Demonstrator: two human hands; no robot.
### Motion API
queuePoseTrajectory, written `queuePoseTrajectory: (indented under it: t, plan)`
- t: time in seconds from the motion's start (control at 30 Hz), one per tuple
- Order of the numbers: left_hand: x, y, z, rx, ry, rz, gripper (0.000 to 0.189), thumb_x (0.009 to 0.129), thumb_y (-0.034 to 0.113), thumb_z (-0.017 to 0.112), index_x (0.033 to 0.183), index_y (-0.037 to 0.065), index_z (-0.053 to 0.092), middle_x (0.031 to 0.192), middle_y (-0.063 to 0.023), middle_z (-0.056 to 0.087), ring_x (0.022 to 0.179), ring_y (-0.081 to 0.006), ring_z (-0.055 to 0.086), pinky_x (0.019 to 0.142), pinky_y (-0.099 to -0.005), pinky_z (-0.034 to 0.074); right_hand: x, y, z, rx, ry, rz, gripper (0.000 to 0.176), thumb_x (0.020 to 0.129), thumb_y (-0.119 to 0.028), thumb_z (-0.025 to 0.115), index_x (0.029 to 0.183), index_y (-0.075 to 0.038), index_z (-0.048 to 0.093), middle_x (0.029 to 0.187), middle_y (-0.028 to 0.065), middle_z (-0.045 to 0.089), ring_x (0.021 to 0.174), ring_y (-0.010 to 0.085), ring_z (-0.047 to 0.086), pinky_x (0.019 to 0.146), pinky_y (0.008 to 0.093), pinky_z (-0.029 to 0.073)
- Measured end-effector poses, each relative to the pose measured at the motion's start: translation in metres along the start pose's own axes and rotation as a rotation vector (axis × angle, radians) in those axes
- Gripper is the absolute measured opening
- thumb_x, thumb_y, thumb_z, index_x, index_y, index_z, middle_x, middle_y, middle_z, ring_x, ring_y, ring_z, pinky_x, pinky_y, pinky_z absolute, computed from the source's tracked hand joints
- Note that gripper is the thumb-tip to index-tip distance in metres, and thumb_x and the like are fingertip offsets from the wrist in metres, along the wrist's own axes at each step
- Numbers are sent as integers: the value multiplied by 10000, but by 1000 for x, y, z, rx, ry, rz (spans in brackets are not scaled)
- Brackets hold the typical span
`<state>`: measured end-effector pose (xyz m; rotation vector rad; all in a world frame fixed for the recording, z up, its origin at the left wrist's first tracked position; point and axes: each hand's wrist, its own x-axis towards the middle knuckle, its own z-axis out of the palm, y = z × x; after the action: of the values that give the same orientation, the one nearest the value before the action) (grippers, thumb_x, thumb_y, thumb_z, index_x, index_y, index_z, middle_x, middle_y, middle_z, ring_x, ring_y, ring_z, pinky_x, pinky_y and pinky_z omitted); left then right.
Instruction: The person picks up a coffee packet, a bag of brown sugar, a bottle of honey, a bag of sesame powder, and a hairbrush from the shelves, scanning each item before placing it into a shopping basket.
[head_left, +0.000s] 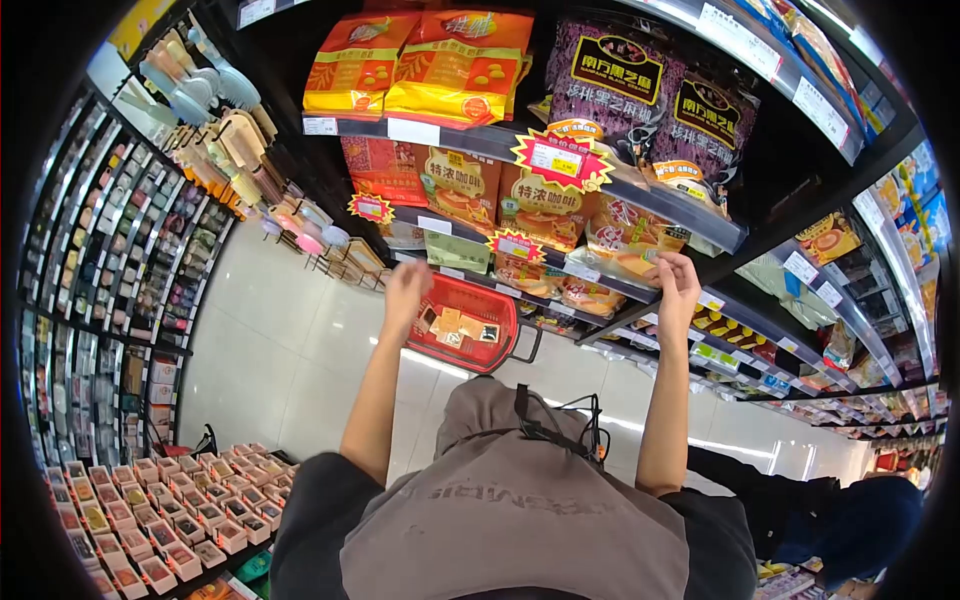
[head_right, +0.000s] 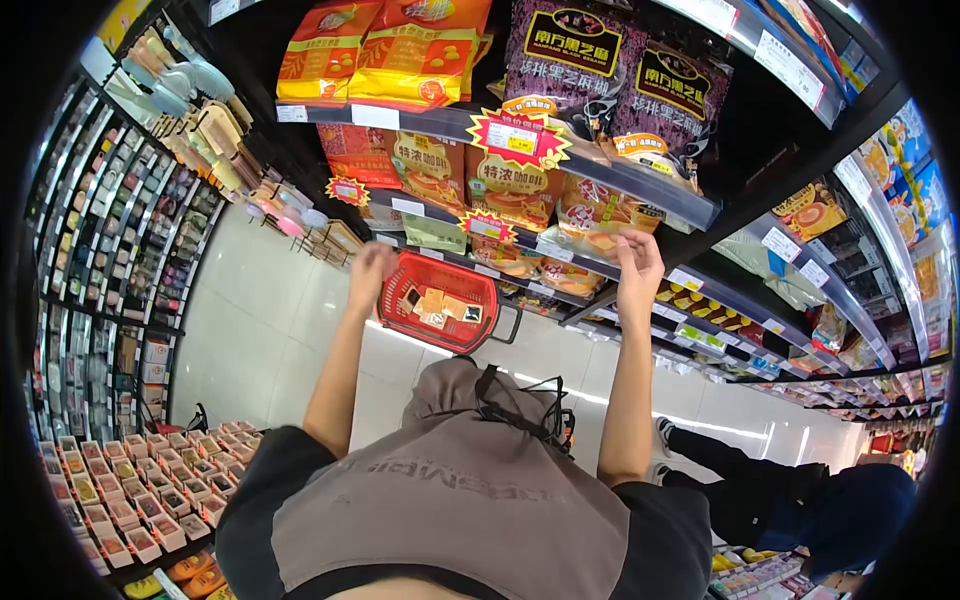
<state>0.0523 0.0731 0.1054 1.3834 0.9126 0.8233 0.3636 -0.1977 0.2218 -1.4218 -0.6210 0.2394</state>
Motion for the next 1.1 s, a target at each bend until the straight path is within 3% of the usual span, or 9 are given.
queuePoseTrajectory:
  t: [0.07, 0.1, 0.2, 0.37, 0.47, 0.67, 0.87, 0.93, 1.1]
  plan:
    - [29, 31, 12, -46, 1, 46, 199, 926, 187, 554, 996, 3, 586, 832, -33, 612, 747, -99, 578, 650, -236, 462, -8, 4, 6, -12, -35, 17, 138, 900, -89, 553, 993, 12, 565, 893, 78, 636, 745, 110, 581, 672, 233, 449]
    - [50, 29, 9, 64, -92, 136, 217, 933, 170, 509, 1063, 4, 563, 935, -80, 632, 834, -150, 621, 750, -278, 501, -12, 2, 14, 6, -55, 45, 132, 895, -82, 555, 988, 11, 569, 887, 76, 634, 744, 109, 579, 675, 234, 450]
    - [85, 49, 17, 20, -88, 184, 236, 921, 160, 547, 1086, -8, 558, 913, -61, 622, 808, -137, 606, 702, -263, 487, -24, 10, 37, 3, -137, 90, 117, 879, -52, 585, 975, 12, 568, 871, 46, 606, 738, 107, 586, 693, 238, 467]
    - [164, 42, 13, -128, 166, 262, 461, 851, 49, 541, 1284, -7, 393, 1041, -119, 594, 899, -173, 599, 787, -285, 486, -53, 38, 90, 38, -306, 200, 152, 879, -83, 597, 992, 11, 558, 872, 54, 607, 748, 98, 587, 675, 231, 464]
    - [223, 20, 5, -119, 192, 313, 576, 822, 8, 544, 1346, -14, 307, 1070, -150, 575, 945, -187, 580, 812, -292, 479, -76, 48, 115, -9, -403, 252, 159, 891, -109, 588, 992, 10, 557, 861, 54, 612, 747, 101, 591, 656, 231, 464]
    - [259, 41, 17, -306, 119, 411, 522, 795, 0, 612, 1284, 31, 433, 1075, -84, 596, 930, -153, 576, 804, -281, 447, -110, 45, 133, 88, -384, 427, 174, 917, -135, 563, 997, 19, 557, 871, 60, 620, 771, 106, 599, 695, 238, 476]
    - [273, 64, 23, -238, 40, 66, 553, 820, 122, 667, 1317, 48, 435, 1231, -74, 548, 1091, -183, 521, 915, -311, 403, -103, 51, 127, 6, -434, 437, 183, 934, -162, 534, 992, 10, 559, 883, 53, 626, 759, 112, 589, 702, 253, 477]
    - [285, 57, 27, 16, -13, 233, 552, 814, 200, 701, 1280, 23, 462, 1118, -74, 607, 961, -186, 572, 806, -303, 451, -100, 55, 128, -5, -419, 427, 178, 934, -157, 533, 988, 11, 560, 886, 53, 626, 759, 111, 589, 689, 249, 468]
    - [267, 52, 18, 66, -142, 310, 511, 800, 197, 716, 1225, -3, 514, 1124, -103, 610, 1015, -199, 568, 875, -293, 440, -108, 54, 138, 39, -407, 440, 188, 939, -172, 536, 988, 7, 564, 861, 41, 618, 756, 106, 585, 683, 243, 458]
